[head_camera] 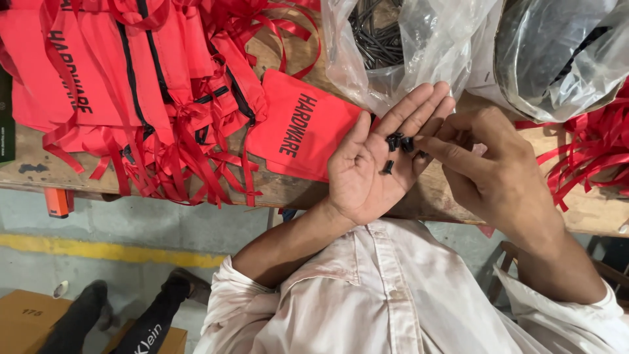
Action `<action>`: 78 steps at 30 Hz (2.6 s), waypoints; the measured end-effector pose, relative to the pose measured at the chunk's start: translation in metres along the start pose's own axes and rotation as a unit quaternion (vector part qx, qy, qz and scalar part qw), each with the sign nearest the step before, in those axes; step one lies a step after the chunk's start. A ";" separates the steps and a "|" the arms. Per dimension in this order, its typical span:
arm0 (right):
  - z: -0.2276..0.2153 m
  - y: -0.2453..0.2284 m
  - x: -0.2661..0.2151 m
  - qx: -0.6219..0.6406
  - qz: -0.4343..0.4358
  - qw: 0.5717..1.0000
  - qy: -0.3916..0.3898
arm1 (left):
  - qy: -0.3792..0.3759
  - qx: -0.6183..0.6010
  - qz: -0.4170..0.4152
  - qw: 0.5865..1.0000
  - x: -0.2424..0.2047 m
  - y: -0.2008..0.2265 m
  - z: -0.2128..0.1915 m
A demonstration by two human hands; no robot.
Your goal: The person places small black hardware pieces into red zippered bags by hand.
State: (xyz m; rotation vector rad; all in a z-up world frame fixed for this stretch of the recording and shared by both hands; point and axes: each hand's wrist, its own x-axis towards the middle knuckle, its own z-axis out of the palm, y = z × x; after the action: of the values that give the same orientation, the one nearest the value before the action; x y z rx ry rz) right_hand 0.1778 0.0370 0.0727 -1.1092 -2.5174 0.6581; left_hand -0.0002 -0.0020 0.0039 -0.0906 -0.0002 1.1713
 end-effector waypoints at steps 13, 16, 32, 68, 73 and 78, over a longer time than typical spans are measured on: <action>0.001 -0.008 0.009 0.011 -0.010 1.000 0.005 | 0.015 -0.010 0.004 1.000 0.000 0.002 0.002; 0.000 -0.010 0.013 -0.009 -0.026 1.000 -0.003 | 0.022 0.005 -0.003 1.000 0.000 0.002 0.003; 0.002 -0.027 0.010 -0.049 -0.044 0.997 -0.044 | 0.010 -0.002 0.003 1.000 -0.001 0.003 0.000; 0.062 -0.034 -0.043 0.745 0.239 0.556 0.280 | 0.016 0.100 0.079 0.992 -0.006 -0.011 0.033; 0.083 -0.030 -0.049 0.846 0.234 0.398 0.265 | 0.017 0.291 0.110 0.950 -0.013 -0.039 0.030; 0.075 -0.034 -0.033 0.872 0.277 0.307 0.263 | 0.031 0.606 0.140 0.783 -0.005 -0.051 0.045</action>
State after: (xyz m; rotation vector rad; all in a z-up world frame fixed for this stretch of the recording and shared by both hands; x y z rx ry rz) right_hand 0.1452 -0.0294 0.0240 -0.6792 0.1861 1.8406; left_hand 0.0430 -0.0230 0.0524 1.0518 0.8484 1.2703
